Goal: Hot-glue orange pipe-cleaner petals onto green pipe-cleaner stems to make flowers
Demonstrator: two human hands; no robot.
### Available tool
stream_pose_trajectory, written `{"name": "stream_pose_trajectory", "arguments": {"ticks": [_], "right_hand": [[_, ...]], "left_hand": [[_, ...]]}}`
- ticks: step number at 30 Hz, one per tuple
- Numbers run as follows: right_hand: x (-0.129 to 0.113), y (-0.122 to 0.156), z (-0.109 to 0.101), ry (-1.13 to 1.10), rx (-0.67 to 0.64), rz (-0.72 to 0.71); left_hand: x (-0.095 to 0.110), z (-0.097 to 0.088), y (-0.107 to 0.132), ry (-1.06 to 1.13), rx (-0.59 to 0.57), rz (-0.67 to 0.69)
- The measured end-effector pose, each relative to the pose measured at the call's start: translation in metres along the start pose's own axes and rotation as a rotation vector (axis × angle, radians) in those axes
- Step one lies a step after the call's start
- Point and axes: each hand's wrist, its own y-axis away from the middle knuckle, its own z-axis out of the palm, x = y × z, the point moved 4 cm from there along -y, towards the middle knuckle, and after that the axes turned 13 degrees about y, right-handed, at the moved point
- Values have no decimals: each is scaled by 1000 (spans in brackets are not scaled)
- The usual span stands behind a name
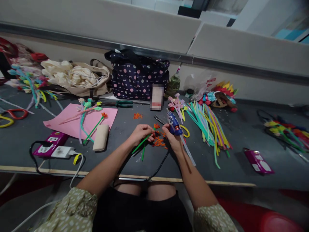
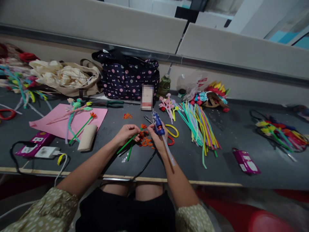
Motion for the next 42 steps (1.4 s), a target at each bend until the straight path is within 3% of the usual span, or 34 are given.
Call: {"name": "stream_pose_trajectory", "arguments": {"ticks": [9,34,37,42], "right_hand": [[-9,6,3,138,-49,-142],[-6,5,2,280,-51,-179],[-12,6,1,239,-26,-186],[-20,7,-8,105,125,-96]], "left_hand": [[0,8,5,-127,-37,27],[1,10,7,-66,-90,11],[1,8,5,-41,-80,0],[5,1,2,81,-3,-14]]}}
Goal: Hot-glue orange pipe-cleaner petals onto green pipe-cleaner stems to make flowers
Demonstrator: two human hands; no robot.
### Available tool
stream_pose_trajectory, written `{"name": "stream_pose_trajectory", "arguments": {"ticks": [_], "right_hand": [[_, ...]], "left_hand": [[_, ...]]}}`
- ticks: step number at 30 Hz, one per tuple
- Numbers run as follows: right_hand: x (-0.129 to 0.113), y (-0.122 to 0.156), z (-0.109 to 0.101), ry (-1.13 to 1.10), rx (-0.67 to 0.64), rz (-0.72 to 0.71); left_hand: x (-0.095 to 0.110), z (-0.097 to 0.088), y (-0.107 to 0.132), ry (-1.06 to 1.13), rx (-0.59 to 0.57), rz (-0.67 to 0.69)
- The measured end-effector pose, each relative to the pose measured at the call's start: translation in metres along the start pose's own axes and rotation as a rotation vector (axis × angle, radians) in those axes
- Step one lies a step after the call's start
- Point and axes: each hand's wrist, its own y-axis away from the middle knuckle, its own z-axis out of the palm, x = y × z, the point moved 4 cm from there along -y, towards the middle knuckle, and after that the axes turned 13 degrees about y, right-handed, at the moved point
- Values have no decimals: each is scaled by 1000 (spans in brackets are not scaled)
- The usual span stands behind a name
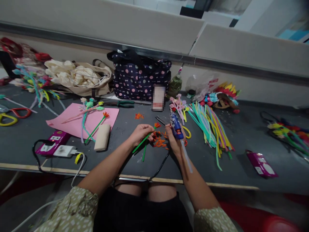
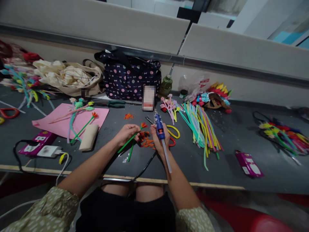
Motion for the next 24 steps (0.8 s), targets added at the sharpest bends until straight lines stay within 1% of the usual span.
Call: {"name": "stream_pose_trajectory", "arguments": {"ticks": [2,5,7,10,13,17,24], "right_hand": [[2,0,0,-11,-29,44],[10,2,6,-15,-164,81],[15,4,11,-16,-244,72],[17,7,17,15,-311,11],[15,9,19,54,-348,-44],[12,11,20,78,-373,-72],[10,11,23,100,-405,-101]], "left_hand": [[3,-3,-1,47,31,15],[7,-6,-3,94,61,40],[9,-9,-4,110,80,61],[11,-13,-5,123,114,104],[12,-17,-7,134,133,138],[12,-19,-8,178,112,158],[13,-16,-6,215,94,138]]}}
